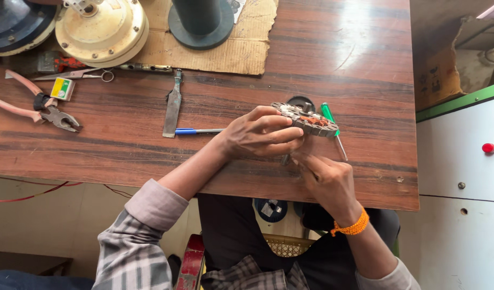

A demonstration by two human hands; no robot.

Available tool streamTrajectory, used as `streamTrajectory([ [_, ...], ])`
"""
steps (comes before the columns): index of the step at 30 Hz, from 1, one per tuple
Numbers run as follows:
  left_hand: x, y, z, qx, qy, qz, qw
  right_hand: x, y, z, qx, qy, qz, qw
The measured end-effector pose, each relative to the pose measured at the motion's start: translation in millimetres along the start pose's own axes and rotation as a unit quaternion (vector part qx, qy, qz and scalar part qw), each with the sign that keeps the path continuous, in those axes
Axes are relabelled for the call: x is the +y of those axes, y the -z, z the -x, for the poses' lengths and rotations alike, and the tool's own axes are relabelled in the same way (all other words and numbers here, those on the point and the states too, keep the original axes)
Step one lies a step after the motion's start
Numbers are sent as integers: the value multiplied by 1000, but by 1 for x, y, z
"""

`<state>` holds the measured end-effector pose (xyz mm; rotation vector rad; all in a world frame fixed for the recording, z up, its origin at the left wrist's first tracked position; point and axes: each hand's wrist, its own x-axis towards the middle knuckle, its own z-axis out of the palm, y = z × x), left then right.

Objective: The person works at a wooden workbench fitting and pressing copper wire coils into the slots of a round metal motor stator fixture, adjusting the coils by hand one at a time and steadying the fixture with the other hand. The clip starts and ends mid-task with the assembly still on the bench.

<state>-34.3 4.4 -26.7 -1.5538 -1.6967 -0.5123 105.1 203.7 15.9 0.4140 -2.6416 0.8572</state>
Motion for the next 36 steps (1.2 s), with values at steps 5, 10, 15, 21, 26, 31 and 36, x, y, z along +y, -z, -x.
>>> streamTrajectory([
  [5, 2, 1, 0, -4, 59, 64, 996, -10, 26, -6, -28, -10, -23, 999],
  [10, 8, -5, -6, 36, 115, 100, 988, -22, 50, -16, -12, -54, 35, 998],
  [15, 6, -12, -5, 61, 180, 115, 975, -29, 53, -38, 23, -29, 70, 997],
  [21, 6, -17, -6, 63, 185, 115, 974, -19, 49, -71, 22, -23, 19, 999],
  [26, 12, -12, -13, 72, 188, 88, 976, -11, 48, -87, -44, -127, -34, 990],
  [31, 16, -14, -18, 65, 174, 53, 981, 5, 45, -104, -51, -80, -25, 995],
  [36, 17, -20, -17, 24, 137, -16, 990, 21, 47, -113, -118, -182, -14, 976],
])
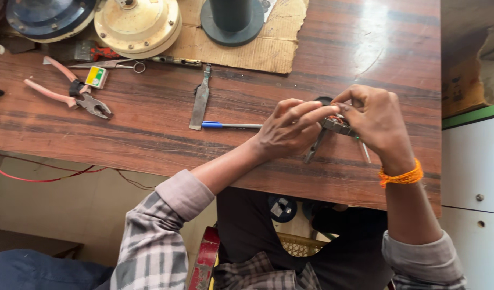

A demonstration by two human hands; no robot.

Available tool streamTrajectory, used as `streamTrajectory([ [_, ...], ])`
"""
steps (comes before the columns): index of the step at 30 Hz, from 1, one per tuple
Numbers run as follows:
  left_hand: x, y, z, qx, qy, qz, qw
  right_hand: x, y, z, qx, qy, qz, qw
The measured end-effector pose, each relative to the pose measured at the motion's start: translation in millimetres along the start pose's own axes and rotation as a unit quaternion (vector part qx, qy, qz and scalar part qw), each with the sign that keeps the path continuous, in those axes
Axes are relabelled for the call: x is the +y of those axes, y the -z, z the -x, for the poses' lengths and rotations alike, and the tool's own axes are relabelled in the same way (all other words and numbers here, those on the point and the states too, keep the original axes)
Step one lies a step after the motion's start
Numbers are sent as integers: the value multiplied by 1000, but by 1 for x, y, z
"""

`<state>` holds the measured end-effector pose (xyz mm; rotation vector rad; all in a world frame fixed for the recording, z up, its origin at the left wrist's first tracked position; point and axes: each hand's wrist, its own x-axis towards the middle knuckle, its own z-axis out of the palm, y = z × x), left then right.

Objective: The person works at a wooden workbench fitting and pressing copper wire coils into the slots of a round metal motor stator fixture, adjusting the coils by hand one at a time and steadying the fixture with the other hand. The clip starts and ends mid-task with the assembly still on the bench.

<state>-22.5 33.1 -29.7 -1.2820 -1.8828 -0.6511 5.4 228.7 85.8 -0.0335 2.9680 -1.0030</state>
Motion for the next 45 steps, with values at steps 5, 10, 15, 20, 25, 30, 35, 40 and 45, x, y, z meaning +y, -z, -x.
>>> streamTrajectory([
  [5, -1, -2, -1, -29, -34, -35, 998, 10, -2, -1, 0, 6, -50, 999],
  [10, -12, 6, -3, -56, -13, 114, 992, 23, -8, -8, 36, 19, 1, 999],
  [15, -20, 14, -6, -32, 78, 270, 959, 34, -12, -6, 73, 14, -34, 997],
  [20, -22, 19, -2, -56, 119, 273, 953, 30, -4, 7, 93, 15, -39, 995],
  [25, -11, 11, 1, -17, 143, 262, 954, 5, 14, 35, 91, 70, -78, 990],
  [30, -1, 10, 5, -33, 170, 251, 952, -17, 11, 61, 66, 18, -66, 995],
  [35, 3, 8, 2, -33, 181, 276, 943, -22, 5, 69, 88, 33, -55, 994],
  [40, 6, 11, -1, -30, 184, 314, 931, -15, -18, 90, 168, 167, -7, 971],
  [45, 6, 15, -2, -46, 186, 330, 924, 14, -45, 92, 157, 191, 113, 962],
])
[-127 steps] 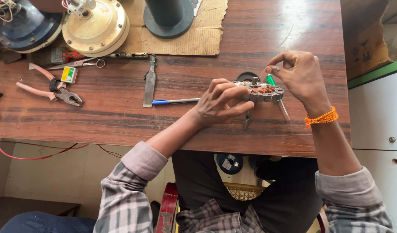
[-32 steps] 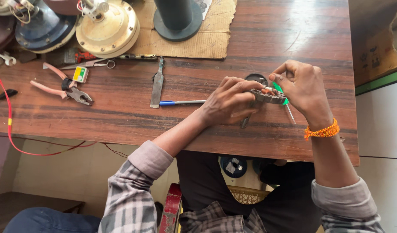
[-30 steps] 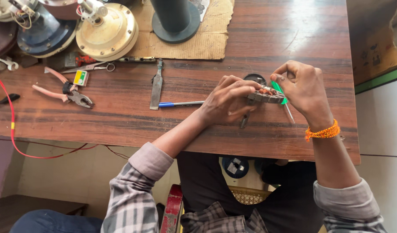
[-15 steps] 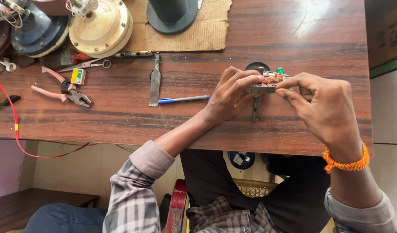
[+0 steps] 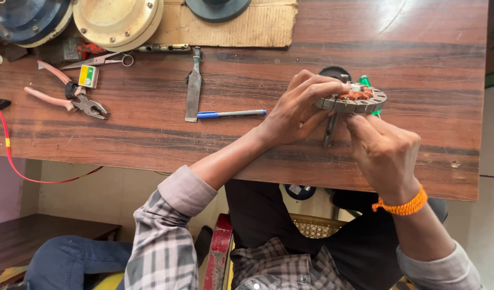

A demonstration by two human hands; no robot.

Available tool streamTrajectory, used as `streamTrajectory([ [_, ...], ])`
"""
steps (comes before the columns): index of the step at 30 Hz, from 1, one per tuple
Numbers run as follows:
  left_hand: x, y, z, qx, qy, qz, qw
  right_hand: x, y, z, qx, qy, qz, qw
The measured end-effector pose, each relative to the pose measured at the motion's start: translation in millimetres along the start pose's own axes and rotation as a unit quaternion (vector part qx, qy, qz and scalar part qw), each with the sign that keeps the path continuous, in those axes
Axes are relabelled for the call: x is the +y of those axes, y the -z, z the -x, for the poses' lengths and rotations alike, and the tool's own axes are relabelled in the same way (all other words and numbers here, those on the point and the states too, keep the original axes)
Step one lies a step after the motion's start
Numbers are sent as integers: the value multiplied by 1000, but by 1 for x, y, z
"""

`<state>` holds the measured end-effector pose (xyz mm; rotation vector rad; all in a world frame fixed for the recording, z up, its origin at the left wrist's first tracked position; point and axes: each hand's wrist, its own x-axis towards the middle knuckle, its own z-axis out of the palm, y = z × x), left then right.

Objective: The person works at a wooden workbench fitting and pressing copper wire coils into the slots of a round metal motor stator fixture, adjusting the coils by hand one at a time and steadying the fixture with the other hand. The clip starts and ends mid-task with the assembly still on the bench.

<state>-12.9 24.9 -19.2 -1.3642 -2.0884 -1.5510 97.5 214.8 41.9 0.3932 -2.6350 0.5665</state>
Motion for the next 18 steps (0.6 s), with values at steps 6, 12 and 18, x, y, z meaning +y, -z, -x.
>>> streamTrajectory([
  [6, 0, 9, 8, -17, 26, 8, 999, 9, -22, 14, 14, 28, -12, 999],
  [12, 5, 14, 13, 16, -7, -62, 998, 7, -28, 14, -3, 28, -5, 1000],
  [18, 10, 22, 16, 23, 20, -18, 999, 6, -35, 11, 7, 48, -26, 999],
])
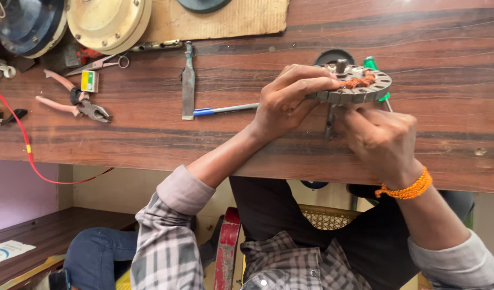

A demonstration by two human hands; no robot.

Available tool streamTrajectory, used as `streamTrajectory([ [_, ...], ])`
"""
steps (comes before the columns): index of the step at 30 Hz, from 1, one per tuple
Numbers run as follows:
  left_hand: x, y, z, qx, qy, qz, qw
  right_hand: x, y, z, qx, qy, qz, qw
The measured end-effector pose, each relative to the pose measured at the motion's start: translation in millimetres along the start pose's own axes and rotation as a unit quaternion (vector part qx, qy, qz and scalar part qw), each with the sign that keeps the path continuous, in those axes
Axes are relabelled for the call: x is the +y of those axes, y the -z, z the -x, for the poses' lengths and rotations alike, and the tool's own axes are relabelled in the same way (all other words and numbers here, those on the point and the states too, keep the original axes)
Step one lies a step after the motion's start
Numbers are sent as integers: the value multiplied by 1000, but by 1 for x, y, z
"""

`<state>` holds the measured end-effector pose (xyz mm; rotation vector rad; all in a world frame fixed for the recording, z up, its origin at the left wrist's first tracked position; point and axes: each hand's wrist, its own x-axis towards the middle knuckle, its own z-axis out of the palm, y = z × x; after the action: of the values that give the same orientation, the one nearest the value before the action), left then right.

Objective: The person works at a wooden workbench fitting and pressing copper wire coils into the slots of a round metal motor stator fixture, adjusting the coils by hand one at a time and steadying the fixture with the other hand. The clip starts and ends mid-task with the assembly still on the bench.

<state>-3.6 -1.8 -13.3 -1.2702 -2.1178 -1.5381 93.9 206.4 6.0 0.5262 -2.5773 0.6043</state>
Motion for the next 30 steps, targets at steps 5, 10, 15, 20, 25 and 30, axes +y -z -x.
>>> streamTrajectory([
  [5, 4, 2, 0, 3, 0, -23, 1000, -1, -5, 1, -12, 17, -13, 1000],
  [10, 2, 2, -5, -2, -20, -67, 998, 2, -10, -2, -9, 31, -9, 999],
  [15, -9, 1, -8, -1, -84, -93, 992, 10, -17, -5, -9, 35, -20, 999],
  [20, -17, 5, -9, -6, -105, -121, 987, 8, -23, -10, 16, 32, -20, 999],
  [25, -24, 14, -8, -15, -105, -133, 985, -2, -33, -12, 12, 13, -10, 1000],
  [30, -19, 21, 2, -18, -215, -269, 939, -9, -41, -11, -39, -9, -4, 999],
])
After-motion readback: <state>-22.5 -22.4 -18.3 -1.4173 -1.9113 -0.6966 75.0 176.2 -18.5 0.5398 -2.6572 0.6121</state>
